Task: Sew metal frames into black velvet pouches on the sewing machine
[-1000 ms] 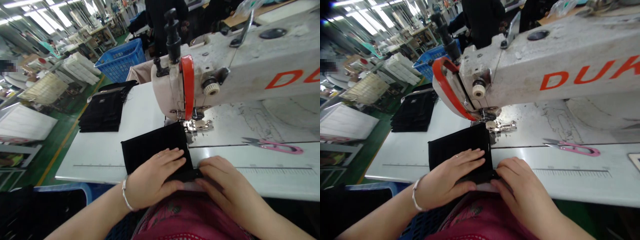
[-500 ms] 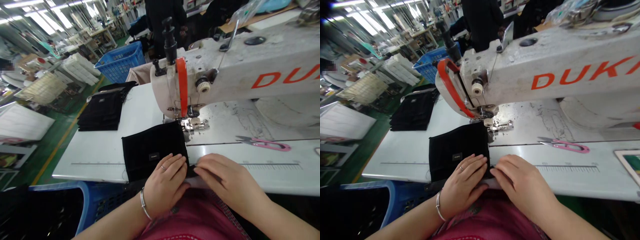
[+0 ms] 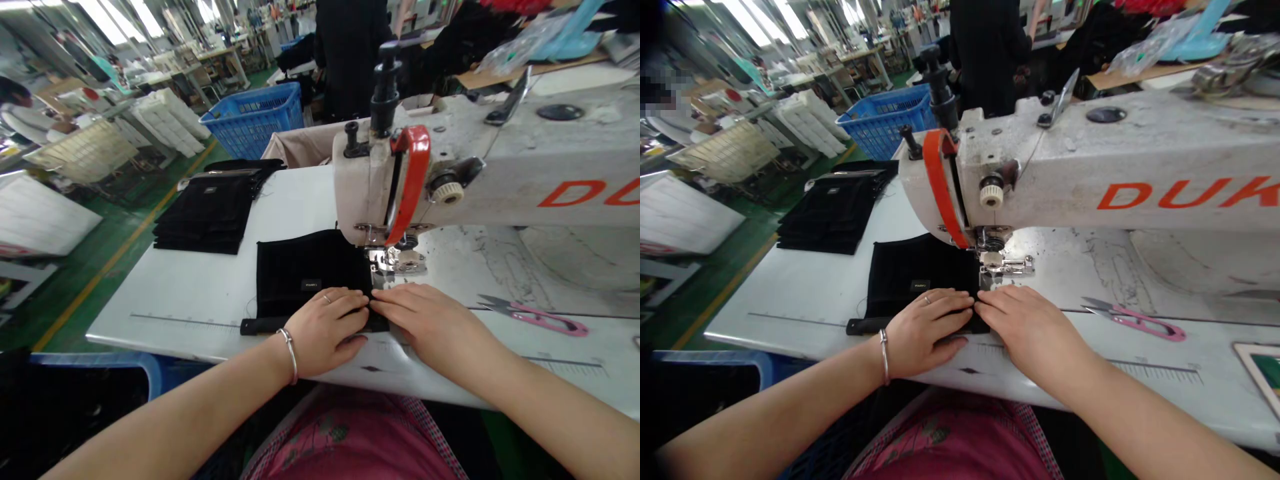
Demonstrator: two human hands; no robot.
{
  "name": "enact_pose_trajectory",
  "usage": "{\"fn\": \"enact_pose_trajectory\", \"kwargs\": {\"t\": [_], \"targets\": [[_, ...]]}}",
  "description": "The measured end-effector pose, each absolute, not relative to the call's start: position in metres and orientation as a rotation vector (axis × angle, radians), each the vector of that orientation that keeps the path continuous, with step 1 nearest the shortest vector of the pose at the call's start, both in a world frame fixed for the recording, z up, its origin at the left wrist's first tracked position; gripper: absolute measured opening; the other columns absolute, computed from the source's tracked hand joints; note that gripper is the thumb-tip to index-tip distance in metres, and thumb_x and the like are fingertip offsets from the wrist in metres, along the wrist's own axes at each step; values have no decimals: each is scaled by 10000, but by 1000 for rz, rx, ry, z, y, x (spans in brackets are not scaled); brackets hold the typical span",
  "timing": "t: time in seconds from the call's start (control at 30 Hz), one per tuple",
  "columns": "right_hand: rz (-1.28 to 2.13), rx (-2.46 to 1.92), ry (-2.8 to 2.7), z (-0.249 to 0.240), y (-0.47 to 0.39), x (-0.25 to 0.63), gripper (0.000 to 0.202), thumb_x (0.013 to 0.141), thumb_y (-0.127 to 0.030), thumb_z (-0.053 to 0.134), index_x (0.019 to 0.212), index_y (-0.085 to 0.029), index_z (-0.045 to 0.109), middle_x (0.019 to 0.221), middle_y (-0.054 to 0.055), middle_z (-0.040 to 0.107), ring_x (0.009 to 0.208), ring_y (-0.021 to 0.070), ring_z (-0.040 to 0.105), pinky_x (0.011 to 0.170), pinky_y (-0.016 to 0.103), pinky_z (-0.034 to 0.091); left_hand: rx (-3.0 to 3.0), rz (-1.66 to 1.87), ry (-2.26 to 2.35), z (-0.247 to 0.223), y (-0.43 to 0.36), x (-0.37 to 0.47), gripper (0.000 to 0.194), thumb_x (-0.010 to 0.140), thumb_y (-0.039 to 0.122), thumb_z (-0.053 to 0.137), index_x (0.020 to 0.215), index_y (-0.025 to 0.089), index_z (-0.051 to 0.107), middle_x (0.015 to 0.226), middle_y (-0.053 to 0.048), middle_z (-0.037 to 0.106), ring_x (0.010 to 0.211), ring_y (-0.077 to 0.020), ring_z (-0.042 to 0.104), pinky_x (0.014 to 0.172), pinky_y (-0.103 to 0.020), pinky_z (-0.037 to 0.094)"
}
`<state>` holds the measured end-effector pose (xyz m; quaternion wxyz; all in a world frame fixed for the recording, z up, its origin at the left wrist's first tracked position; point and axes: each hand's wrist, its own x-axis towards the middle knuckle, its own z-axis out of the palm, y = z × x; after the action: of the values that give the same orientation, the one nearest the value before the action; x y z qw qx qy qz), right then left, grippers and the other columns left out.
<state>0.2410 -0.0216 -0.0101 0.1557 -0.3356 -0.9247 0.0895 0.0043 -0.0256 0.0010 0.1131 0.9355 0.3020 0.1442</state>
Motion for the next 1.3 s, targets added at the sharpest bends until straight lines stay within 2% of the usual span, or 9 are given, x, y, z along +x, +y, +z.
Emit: {"fn": "enact_pose_trajectory", "kwargs": {"t": [0.23,0.43,0.57,0.77,0.9,1.0,1.17,1.23,1.3], "targets": [[210,-984,-2631,-5,1,238,359,844,-61,502,1162,-173,625,1224,94,609,1108,256,544,935,455,475,2797,542,751,-6,13,1,274,892,282,523,1108,147,622,1238,-107,611,1194,-221,547,1048,-400,443],[195,-1229,-2628,-4,7,232,358,873,-126,488,1213,-182,584,1066,83,620,791,207,575,728,368,469,2808,612,715,-9,42,0,267,872,285,554,1087,151,639,1199,-95,634,1132,-209,587,1019,-376,463],[125,-1321,-2592,-5,10,229,368,869,-174,500,1227,-211,575,1053,58,635,760,203,571,667,340,435,2846,596,709,-11,58,-1,280,882,333,574,1087,156,644,1180,-83,639,1122,-224,581,982,-385,471],[134,-1289,-2476,-11,12,231,344,866,-175,496,1191,-201,604,983,66,647,873,239,578,716,352,454,2831,552,821,-10,58,1,249,931,318,543,1100,177,658,1162,-78,634,1146,-230,543,1009,-406,439],[122,-1231,-2295,-11,15,241,221,892,-193,484,1037,-165,649,961,96,638,930,246,561,795,368,457,2793,630,942,-6,52,-1,195,923,283,569,1042,184,687,1106,-62,667,1091,-217,570,1007,-425,445],[71,-1331,-2249,-10,20,247,165,913,-242,492,908,-173,642,890,83,644,891,242,561,781,370,446,2724,703,869,-7,55,-5,163,923,241,572,1009,179,695,1070,-50,697,1036,-185,613,981,-399,481],[-26,-1455,-2329,-10,22,247,335,932,-370,499,665,-191,596,664,60,593,779,245,543,720,378,424,2561,811,790,-11,57,-2,105,898,206,606,901,179,707,991,-33,726,970,-168,652,913,-364,530],[61,-1320,-2336,-10,19,244,283,926,-348,521,716,-187,623,736,60,626,813,235,548,761,376,436,2549,817,826,-12,53,3,100,895,192,605,886,179,703,976,-31,727,946,-162,658,897,-356,532],[186,-1152,-2343,-12,16,239,159,918,-283,543,868,-185,658,890,61,661,883,222,558,802,364,450,2562,811,858,-14,47,7,105,898,175,592,901,177,696,983,-34,723,942,-161,658,903,-360,524]]}}
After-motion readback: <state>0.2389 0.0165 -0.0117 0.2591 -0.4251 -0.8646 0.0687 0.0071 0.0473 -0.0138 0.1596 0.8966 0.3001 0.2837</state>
